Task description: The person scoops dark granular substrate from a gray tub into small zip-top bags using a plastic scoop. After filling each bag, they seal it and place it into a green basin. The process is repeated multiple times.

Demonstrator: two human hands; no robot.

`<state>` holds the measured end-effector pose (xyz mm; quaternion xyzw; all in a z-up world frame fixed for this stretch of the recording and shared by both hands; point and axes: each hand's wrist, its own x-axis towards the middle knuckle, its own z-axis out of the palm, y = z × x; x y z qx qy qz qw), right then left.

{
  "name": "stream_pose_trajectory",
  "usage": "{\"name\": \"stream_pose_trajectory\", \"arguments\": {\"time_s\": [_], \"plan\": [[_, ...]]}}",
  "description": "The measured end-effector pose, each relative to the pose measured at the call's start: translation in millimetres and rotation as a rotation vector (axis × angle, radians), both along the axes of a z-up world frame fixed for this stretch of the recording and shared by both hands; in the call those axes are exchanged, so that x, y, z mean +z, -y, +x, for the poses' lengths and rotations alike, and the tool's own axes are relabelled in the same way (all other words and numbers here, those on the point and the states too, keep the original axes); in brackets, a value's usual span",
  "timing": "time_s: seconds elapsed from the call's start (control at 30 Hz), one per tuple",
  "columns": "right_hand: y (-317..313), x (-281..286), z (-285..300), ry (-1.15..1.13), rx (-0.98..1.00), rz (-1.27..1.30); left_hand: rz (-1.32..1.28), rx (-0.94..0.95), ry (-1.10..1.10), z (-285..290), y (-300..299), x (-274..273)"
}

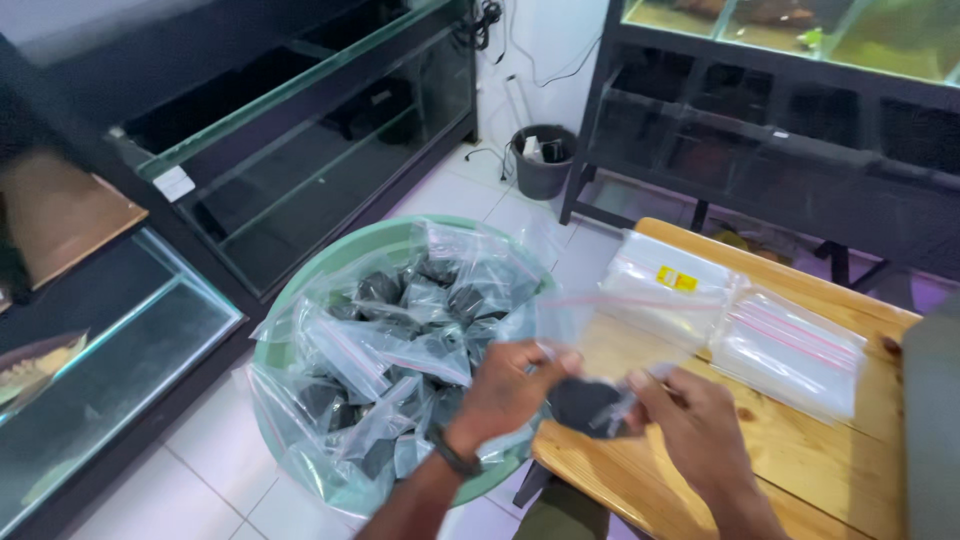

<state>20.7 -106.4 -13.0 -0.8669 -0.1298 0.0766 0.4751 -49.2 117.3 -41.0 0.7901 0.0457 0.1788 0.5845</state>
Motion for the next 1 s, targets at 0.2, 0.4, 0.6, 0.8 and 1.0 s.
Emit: {"name": "stream_pose_trajectory", "arguments": {"time_s": [0.2, 0.4, 0.6, 0.8, 1.0], "plan": [[-126.6, -0.2, 34.1, -0.159, 0.149, 0.403, -0.071, 0.206, -0.134, 13.5, -121.7, 23.6], [-234.7, -30.7, 71.6, -0.285, 0.277, 0.465, 0.0, 0.292, -0.19, 35.6, -237.1, -33.6], [-295.9, -120.0, 101.9, -0.416, 0.351, 0.383, -0.004, 0.285, -0.191, 52.3, -307.1, -154.6], [-310.3, -203.3, 131.0, 0.012, 0.638, -0.154, 0.209, 0.248, -0.496, 45.7, -272.5, -166.9], [-311.1, -192.3, 132.4, 0.08, 0.567, -0.055, 0.15, 0.309, -0.347, 52.7, -285.0, -164.3]]}}
